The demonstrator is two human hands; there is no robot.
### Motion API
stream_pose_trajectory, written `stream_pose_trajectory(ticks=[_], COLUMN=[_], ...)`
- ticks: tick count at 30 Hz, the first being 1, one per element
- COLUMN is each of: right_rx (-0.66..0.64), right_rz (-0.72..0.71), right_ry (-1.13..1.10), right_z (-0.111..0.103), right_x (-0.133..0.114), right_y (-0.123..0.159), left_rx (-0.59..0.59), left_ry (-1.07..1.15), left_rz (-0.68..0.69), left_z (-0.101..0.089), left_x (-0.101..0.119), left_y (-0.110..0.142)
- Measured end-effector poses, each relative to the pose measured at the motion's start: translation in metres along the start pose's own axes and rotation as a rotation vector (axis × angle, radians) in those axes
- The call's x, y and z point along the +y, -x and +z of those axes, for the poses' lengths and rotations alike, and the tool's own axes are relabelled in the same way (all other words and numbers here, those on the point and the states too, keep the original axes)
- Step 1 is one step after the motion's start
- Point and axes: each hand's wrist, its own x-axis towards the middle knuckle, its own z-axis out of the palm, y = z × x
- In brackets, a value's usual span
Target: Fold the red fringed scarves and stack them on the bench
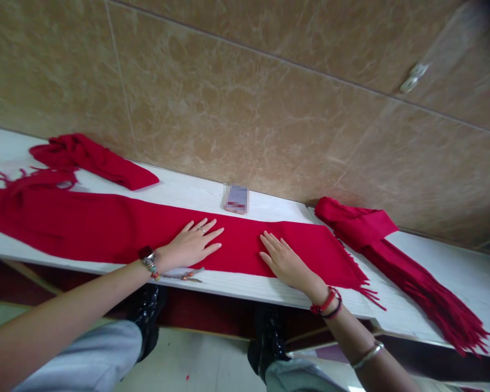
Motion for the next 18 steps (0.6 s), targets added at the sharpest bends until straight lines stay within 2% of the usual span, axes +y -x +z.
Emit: stream_pose_trajectory(ticks=[3, 7, 10, 14, 18], right_rx=[0.022, 0.005, -0.049, -0.059, -0.018], right_rz=[-0.041, -0.247, -0.338, -0.384, -0.397], right_ry=[-0.016, -0.036, -0.020, 0.034, 0.005], right_z=[-0.011, -0.029, -0.038, -0.038, -0.031], right_x=[-0.016, -0.051, -0.070, -0.075, -0.068], right_y=[-0.006, -0.018, -0.022, -0.019, -0.013], left_rx=[-0.022, -0.065, -0.120, -0.153, -0.075], left_ry=[0.023, 0.028, 0.017, -0.027, -0.130], left_rz=[-0.008, 0.001, 0.052, 0.227, 0.339], left_z=[-0.003, -0.011, -0.022, -0.035, -0.036], left_x=[-0.001, -0.001, -0.003, 0.000, 0.006], left_y=[0.000, 0.001, 0.009, 0.025, 0.036])
